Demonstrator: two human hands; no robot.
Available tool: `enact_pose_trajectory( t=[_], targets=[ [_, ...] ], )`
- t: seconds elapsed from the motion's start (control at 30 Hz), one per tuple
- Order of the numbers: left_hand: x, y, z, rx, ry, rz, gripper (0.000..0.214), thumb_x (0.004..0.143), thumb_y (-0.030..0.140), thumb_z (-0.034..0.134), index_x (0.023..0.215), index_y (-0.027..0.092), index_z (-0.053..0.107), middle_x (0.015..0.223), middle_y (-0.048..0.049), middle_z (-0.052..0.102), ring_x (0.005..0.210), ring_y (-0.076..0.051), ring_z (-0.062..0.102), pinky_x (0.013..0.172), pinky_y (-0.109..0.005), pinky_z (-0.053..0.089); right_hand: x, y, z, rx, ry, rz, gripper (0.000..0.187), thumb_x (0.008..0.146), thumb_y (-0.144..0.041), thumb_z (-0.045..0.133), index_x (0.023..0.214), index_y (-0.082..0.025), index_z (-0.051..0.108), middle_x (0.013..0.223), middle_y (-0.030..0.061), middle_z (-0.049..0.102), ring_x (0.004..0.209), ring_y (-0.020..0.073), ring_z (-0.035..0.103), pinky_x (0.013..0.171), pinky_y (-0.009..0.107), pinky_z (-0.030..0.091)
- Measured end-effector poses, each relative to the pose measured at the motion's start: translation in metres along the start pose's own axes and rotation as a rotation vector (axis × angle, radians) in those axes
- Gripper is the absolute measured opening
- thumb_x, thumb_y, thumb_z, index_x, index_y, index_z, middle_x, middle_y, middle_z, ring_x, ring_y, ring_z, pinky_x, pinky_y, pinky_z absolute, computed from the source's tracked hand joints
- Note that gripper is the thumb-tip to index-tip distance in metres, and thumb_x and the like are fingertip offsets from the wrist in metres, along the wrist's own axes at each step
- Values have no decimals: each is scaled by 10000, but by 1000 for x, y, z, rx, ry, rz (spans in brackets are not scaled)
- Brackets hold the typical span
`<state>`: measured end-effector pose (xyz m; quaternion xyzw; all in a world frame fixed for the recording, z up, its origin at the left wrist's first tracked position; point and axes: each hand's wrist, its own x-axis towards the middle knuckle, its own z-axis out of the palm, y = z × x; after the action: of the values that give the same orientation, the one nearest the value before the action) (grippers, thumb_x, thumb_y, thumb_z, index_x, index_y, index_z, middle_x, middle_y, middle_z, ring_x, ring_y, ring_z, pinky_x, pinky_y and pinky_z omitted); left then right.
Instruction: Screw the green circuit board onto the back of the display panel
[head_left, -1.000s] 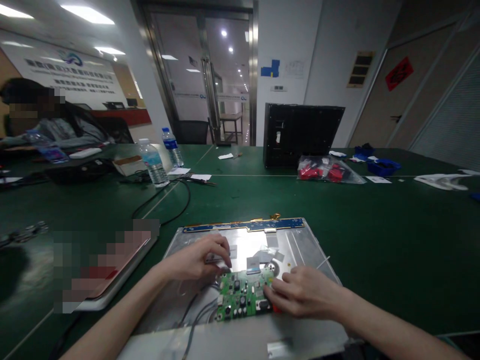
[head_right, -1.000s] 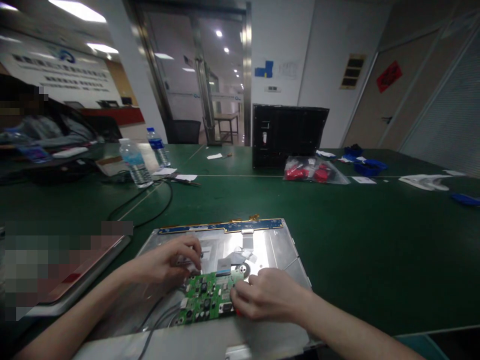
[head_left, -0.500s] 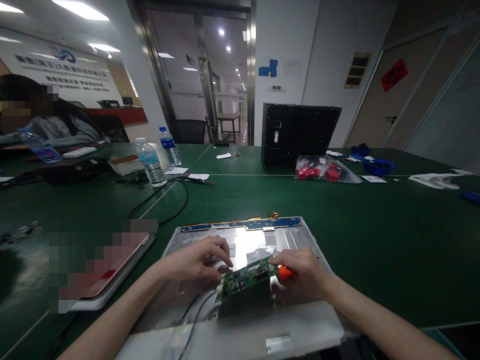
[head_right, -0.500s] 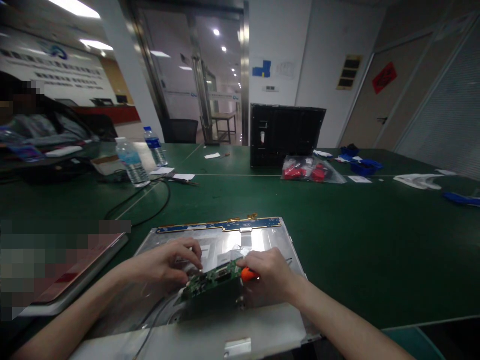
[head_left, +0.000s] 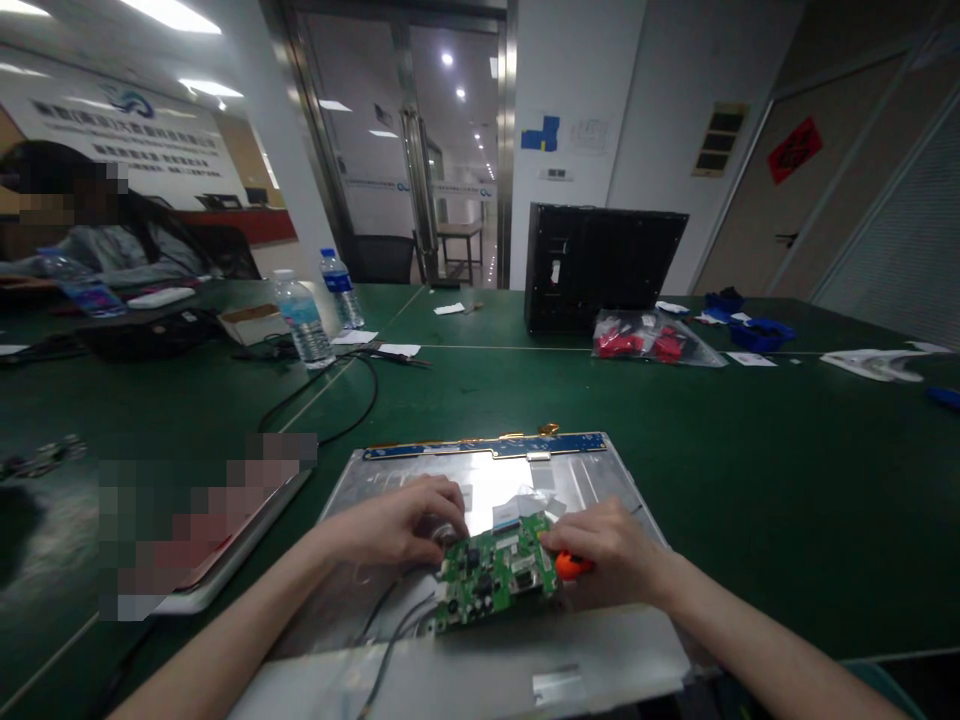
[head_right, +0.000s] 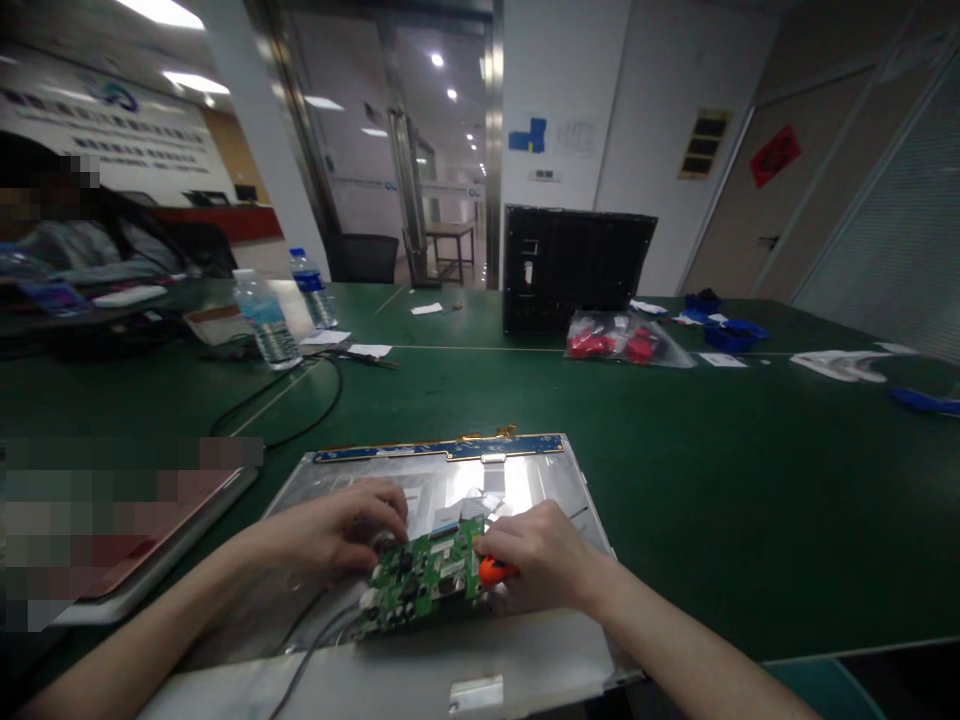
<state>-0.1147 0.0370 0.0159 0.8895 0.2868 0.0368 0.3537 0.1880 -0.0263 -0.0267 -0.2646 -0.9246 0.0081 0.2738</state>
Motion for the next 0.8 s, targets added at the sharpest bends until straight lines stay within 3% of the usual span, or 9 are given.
enact_pose_trajectory(
  t=[0.2,0.37,0.5,0.7,0.8],
  targets=[
    [-2,2,0,-1,11,-3,153,771,228,667,924,222,678,1017,-28,619,1008,-236,542,913,-337,421,2,-1,-4,-84,-269,17,207,788,-384,677,890,-204,664,748,27,721,585,145,608,486,261,289],
    [-4,0,-1,24,33,-12,92,834,253,599,908,212,638,1010,-38,615,1000,-235,541,914,-342,420,9,-6,-11,-8,-373,96,274,754,-360,717,969,-198,664,834,26,728,634,147,621,509,264,284],
    [-4,-1,-2,41,37,-16,102,842,267,585,896,198,638,993,-45,616,961,-231,551,883,-325,434,13,-6,-17,61,-386,162,350,708,-335,744,1018,-191,666,865,32,720,680,159,625,535,260,294],
    [-6,5,-6,35,72,-16,122,818,216,563,910,204,643,1025,-46,618,981,-231,564,910,-339,437,15,-1,-24,57,-333,347,298,770,-210,673,1067,-188,678,908,51,733,752,191,650,628,276,360],
    [-8,9,-7,40,98,-25,140,807,214,562,916,208,650,1056,-44,618,1027,-240,553,944,-350,428,17,0,-31,88,-344,391,338,788,-303,715,1102,-186,676,908,60,729,772,206,655,653,285,384]
  ],
)
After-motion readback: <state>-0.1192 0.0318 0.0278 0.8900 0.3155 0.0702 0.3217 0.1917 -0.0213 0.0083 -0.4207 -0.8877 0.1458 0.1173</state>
